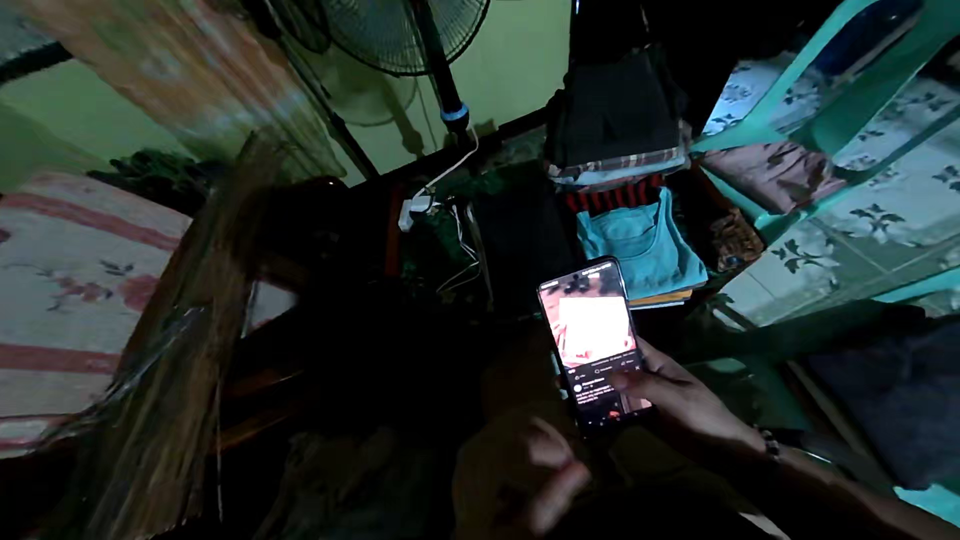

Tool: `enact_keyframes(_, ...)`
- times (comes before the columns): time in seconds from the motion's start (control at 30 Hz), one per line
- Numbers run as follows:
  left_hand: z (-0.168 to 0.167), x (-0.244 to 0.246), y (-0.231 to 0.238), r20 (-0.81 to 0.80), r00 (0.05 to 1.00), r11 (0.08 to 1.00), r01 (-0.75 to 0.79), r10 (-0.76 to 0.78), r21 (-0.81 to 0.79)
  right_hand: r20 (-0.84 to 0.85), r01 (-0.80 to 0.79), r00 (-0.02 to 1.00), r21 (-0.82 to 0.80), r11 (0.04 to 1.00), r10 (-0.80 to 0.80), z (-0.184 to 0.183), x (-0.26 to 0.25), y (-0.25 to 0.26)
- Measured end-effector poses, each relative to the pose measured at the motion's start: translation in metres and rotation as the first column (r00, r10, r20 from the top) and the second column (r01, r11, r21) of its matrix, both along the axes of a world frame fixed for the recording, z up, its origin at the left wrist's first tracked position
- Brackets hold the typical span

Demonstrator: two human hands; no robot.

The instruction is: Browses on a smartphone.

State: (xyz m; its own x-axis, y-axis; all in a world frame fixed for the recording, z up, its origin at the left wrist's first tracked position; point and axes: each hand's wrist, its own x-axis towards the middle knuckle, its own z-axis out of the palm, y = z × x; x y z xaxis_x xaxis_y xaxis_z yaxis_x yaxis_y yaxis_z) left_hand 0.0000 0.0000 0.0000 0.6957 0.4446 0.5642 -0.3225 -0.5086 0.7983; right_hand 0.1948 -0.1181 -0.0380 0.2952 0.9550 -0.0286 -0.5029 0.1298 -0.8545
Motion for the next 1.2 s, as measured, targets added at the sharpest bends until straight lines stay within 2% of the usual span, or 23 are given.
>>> enact_keyframes(0.07, -0.016, -0.005, 0.018, -0.135, 0.953, 0.962, -0.263, 0.271, 0.077, 0.002, -0.034, 0.999, 0.026, 0.999, 0.034, -0.002, 0.002, -0.001)
enact_keyframes(0.1, -0.027, -0.008, 0.029, -0.190, 0.916, 0.935, -0.341, 0.354, 0.099, -0.010, -0.046, 0.999, 0.034, 0.998, 0.046, -0.003, 0.002, -0.001)
enact_keyframes(0.2, -0.057, -0.016, 0.056, -0.351, 0.804, 0.871, -0.486, 0.479, 0.074, 0.000, -0.049, 0.999, 0.019, 0.999, 0.049, -0.001, 0.000, -0.002)
enact_keyframes(0.27, -0.075, -0.021, 0.068, -0.434, 0.756, 0.843, -0.538, 0.490, 0.014, 0.006, -0.033, 0.999, 0.005, 0.999, 0.033, 0.000, -0.001, -0.003)
enact_keyframes(0.43, -0.106, -0.031, 0.082, -0.593, 0.636, 0.815, -0.575, 0.495, 0.064, 0.033, -0.013, 0.999, -0.005, 1.000, 0.013, 0.001, -0.002, -0.001)
enact_keyframes(0.5, -0.114, -0.031, 0.085, -0.628, 0.617, 0.817, -0.574, 0.475, 0.054, 0.021, -0.015, 1.000, -0.008, 1.000, 0.015, 0.001, -0.002, 0.000)
enact_keyframes(0.7, -0.120, -0.029, 0.089, -0.664, 0.602, 0.819, -0.573, 0.443, 0.027, 0.020, -0.040, 0.999, 0.002, 0.999, 0.040, -0.003, -0.003, 0.001)
enact_keyframes(1.03, -0.123, -0.032, 0.099, -0.758, 0.515, 0.795, -0.607, 0.400, 0.007, 0.011, -0.041, 0.999, -0.024, 0.999, 0.041, -0.003, -0.003, 0.000)
enact_keyframes(1.2, -0.119, -0.032, 0.099, -0.775, 0.434, 0.755, -0.650, 0.460, 0.084, 0.015, -0.045, 0.999, -0.005, 0.999, 0.045, -0.006, -0.002, 0.000)
